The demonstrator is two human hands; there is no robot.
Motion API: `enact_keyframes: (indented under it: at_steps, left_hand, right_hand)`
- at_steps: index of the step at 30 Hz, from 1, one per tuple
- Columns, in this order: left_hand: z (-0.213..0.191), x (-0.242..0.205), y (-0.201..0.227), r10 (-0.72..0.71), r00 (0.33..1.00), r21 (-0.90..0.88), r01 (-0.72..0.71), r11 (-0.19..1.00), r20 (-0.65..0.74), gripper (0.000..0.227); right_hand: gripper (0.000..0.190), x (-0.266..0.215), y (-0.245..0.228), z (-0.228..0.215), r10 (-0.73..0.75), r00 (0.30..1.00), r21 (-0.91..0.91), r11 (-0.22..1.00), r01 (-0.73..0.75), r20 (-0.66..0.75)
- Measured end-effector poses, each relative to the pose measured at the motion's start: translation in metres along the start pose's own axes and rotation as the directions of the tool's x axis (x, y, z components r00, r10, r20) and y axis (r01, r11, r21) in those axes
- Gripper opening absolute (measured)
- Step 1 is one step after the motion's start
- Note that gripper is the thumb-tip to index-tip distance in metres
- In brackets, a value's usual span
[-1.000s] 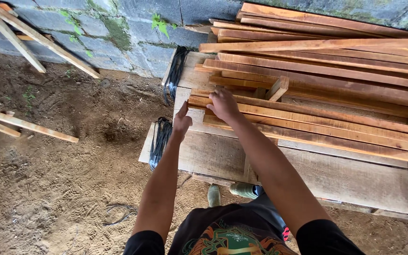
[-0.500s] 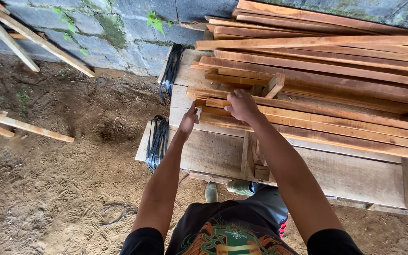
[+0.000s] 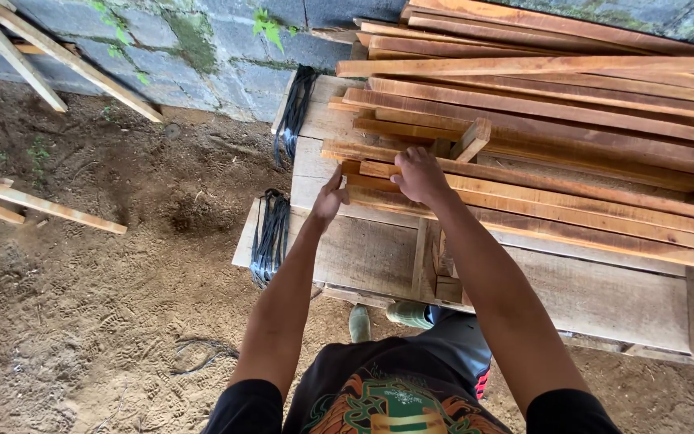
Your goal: Bundling several thin wooden slats together using a wire tie and a small tool for twisting.
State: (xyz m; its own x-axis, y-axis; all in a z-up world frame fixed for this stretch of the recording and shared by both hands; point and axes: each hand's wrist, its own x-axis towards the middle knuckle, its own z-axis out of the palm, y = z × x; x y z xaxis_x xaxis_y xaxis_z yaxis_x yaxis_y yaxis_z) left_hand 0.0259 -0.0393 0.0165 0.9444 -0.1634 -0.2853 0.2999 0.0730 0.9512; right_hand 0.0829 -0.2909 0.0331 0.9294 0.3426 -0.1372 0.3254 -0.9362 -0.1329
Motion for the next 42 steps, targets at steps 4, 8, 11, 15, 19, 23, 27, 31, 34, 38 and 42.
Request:
enact_keyframes:
  at_steps: [4,8,11,15,19,23,27,31,34,38,42]
  left_hand:
    - [0.007,0.015,-0.034,0.014,0.999,0.04,-0.016,0.999,0.035,0.108]
    - [0.017,0.004,-0.015,0.071,0.997,0.025,-0.071,0.997,-0.008,0.105]
    - [0.012,0.007,-0.026,0.067,0.998,0.032,-0.066,0.997,-0.01,0.105]
    - [0.01,0.011,-0.036,0.048,0.999,0.029,-0.047,0.998,-0.011,0.106]
    - [0.012,0.006,-0.019,0.044,0.999,0.03,-0.044,0.999,0.003,0.106]
    - [0.015,0.007,-0.027,0.038,0.999,0.029,-0.038,0.999,-0.016,0.106]
    - [0.011,0.02,-0.055,0.036,0.999,0.044,-0.035,0.998,-0.019,0.107]
    - [0.013,0.002,-0.025,0.026,1.0,0.04,-0.026,0.999,-0.013,0.108]
    - [0.006,0.002,-0.011,0.017,0.999,0.036,-0.019,0.999,0.037,0.107]
    - [-0.018,0.023,-0.021,0.027,0.993,-0.072,-0.036,0.997,-0.116,0.112]
    - [-0.032,0.029,0.003,0.011,0.989,-0.026,-0.014,1.0,-0.145,0.109]
  right_hand:
    - [0.036,-0.005,0.005,-0.001,0.013,1.0,0.046,0.999,-0.013,-0.004]
    - [0.036,-0.002,0.008,0.003,0.004,0.999,0.016,1.0,-0.003,-0.034]
    - [0.036,0.004,0.008,0.009,-0.001,0.999,0.012,1.0,0.002,-0.033]
    - [0.033,0.001,0.009,0.01,-0.03,0.998,0.016,0.999,0.031,-0.047]
    - [0.033,0.006,0.005,0.012,-0.048,0.997,0.053,0.997,0.051,-0.067]
    - [0.034,0.017,-0.004,0.019,-0.059,0.996,-0.002,0.998,0.059,-0.07]
    - [0.035,0.019,-0.01,0.016,-0.075,0.995,-0.032,0.997,0.072,-0.068]
    - [0.036,0.014,-0.018,0.003,-0.071,0.995,0.015,0.997,0.072,-0.072]
    - [0.047,0.017,-0.017,-0.007,-0.013,0.995,0.137,0.99,0.027,-0.099]
    - [0.043,0.029,-0.012,-0.005,0.019,0.99,0.168,0.986,0.005,-0.14]
    - [0.048,0.037,-0.018,-0.001,0.035,0.999,0.236,0.971,-0.039,0.02]
